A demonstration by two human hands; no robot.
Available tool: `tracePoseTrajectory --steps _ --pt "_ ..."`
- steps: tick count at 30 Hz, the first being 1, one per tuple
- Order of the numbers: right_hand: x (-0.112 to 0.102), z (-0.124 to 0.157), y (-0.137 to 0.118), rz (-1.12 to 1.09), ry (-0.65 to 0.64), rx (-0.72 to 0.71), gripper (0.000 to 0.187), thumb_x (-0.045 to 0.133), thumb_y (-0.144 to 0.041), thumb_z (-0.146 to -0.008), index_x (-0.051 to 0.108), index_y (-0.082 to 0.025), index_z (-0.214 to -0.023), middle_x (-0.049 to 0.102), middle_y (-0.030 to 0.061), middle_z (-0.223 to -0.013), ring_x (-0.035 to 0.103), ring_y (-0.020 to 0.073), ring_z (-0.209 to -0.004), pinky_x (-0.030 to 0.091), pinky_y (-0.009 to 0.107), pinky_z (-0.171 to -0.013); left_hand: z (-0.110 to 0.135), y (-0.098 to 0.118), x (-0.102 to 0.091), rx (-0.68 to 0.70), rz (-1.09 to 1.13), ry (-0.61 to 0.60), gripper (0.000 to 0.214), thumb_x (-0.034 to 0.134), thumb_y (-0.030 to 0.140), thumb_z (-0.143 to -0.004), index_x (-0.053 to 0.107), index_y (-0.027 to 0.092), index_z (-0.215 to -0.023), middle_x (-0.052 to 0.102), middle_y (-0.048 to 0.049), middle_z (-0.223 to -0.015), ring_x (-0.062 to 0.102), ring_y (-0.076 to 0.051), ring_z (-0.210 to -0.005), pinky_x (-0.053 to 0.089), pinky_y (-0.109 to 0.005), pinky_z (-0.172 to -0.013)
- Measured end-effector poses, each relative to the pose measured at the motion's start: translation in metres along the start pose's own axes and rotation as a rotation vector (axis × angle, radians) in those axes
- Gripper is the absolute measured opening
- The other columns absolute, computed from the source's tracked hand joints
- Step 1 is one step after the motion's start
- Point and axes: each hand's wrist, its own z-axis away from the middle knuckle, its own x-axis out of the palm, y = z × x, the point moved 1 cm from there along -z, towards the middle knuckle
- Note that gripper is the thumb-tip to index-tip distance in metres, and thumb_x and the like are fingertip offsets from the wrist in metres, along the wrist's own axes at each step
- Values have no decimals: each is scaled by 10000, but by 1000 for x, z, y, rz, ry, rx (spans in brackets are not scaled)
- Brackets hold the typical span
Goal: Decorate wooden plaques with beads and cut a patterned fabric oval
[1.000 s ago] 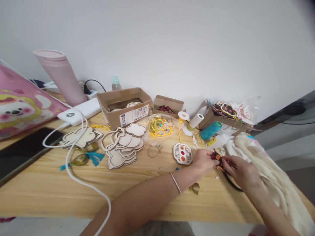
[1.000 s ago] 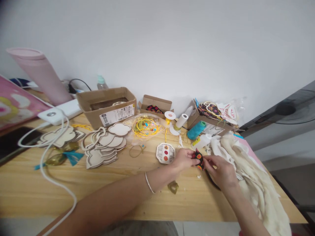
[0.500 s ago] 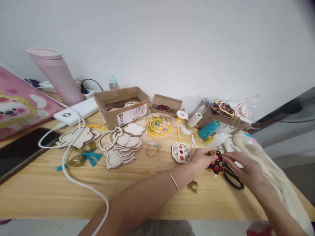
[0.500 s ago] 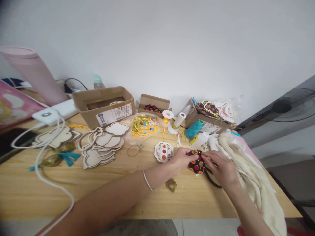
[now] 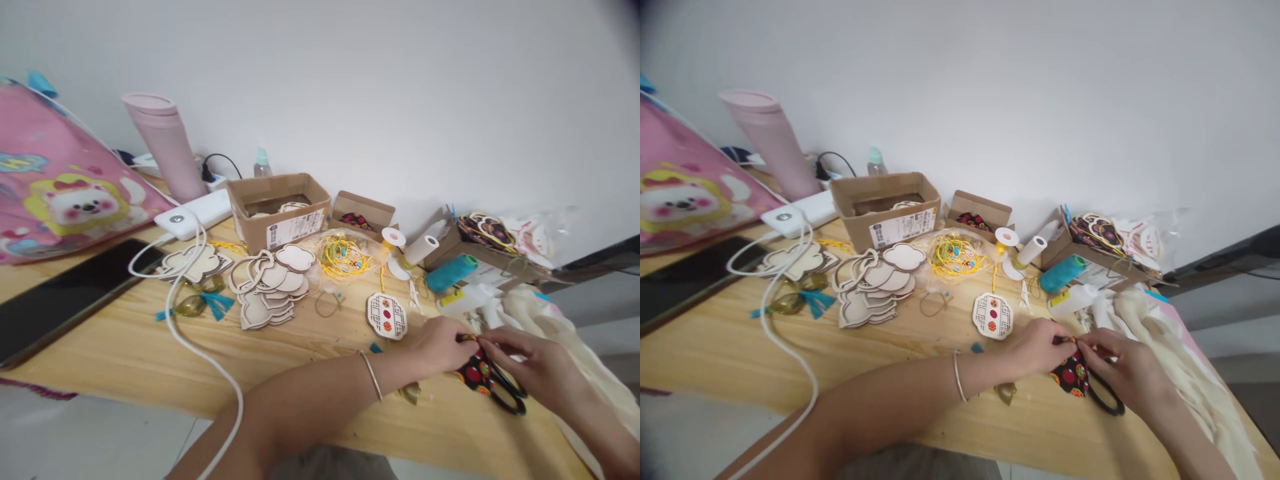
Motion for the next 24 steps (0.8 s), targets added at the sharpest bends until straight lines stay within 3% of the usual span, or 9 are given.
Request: tracePoseTrajectory --steps 6,9,14,17,19,21,24 --pt "9 -10 -22 292 226 -42 288 421 -420 -801 571 -213 -670 629 71 -545 598 210 -481 427 284 -410 2 9 -8 -61 18 9 288 515 244 -820 743 139 -962 691 -18 -750 554 -130 -691 336 -203 -529" --pt "18 -13 -28 348 182 26 203 404 -347 -783 456 -236 -620 552 48 -489 539 197 -448 352 267 -392 2 13 -12 -93 31 11 279 519 248 -820 749 170 -956 695 -2 -758 544 -125 -670 326 -204 -517" --pt "24 -10 -12 308 80 125 172 408 -296 -746 364 -253 -585 510 42 -515 515 203 -495 343 290 -456 9 19 -12 -159 18 -28 276 541 227 -797 751 149 -959 711 -37 -773 549 -138 -657 346 -223 -528" --pt "16 -2 12 258 126 380 161 395 -295 -745 405 -253 -591 470 26 -483 481 221 -460 325 313 -446 15 22 -13 -195 28 -28 299 566 236 -787 731 165 -1026 725 -53 -867 577 -143 -711 394 -219 -589" --pt "6 3 20 77 169 498 201 374 -306 -761 435 -252 -578 492 34 -508 501 230 -484 361 329 -461 14 21 -12 -214 28 -28 298 560 263 -797 730 171 -1024 722 -47 -851 579 -141 -697 412 -220 -602" --pt "-4 6 15 -88 255 549 258 334 -325 -763 387 -252 -521 458 30 -495 465 218 -460 362 335 -445 7 18 -8 -201 -2 -29 287 532 289 -817 740 160 -969 706 -35 -778 572 -140 -657 414 -222 -580" --pt "-17 3 -8 -56 363 522 248 363 -364 -727 422 -254 -512 460 29 -481 478 227 -492 370 338 -465 -13 16 2 -185 -63 -36 288 497 291 -845 729 133 -915 689 -42 -763 580 -153 -673 417 -228 -570"
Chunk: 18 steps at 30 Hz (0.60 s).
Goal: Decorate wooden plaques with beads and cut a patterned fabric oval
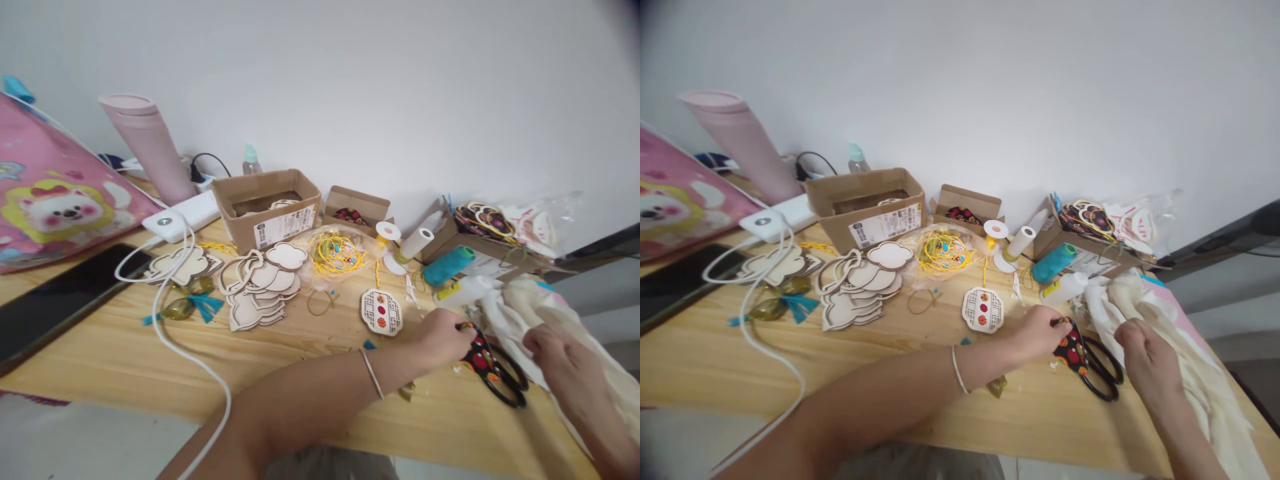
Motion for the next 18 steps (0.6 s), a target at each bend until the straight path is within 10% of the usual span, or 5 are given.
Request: tracePoseTrajectory --steps 5,9,18 --pt "0 10 -21 26 48 -22 348 359 -558 -739 455 -256 -593 509 19 -462 493 212 -444 383 321 -435 -11 22 -5 10 -85 -46 276 515 266 -847 696 78 -937 696 -119 -864 620 -208 -787 460 -268 -649" --pt "10 22 -22 6 60 -344 370 411 -521 -832 559 -223 -671 579 37 -525 498 176 -434 383 292 -412 13 32 -26 252 -174 28 231 580 240 -820 688 98 -967 692 -144 -966 611 -246 -920 459 -327 -810" --pt "41 34 -52 271 350 -851 260 473 -222 -922 707 -195 -810 668 56 -693 598 166 -618 463 252 -538 28 -11 -41 -173 968 -19 201 836 205 -541 689 99 -629 639 1 -581 587 -104 -597 492 -313 -788"
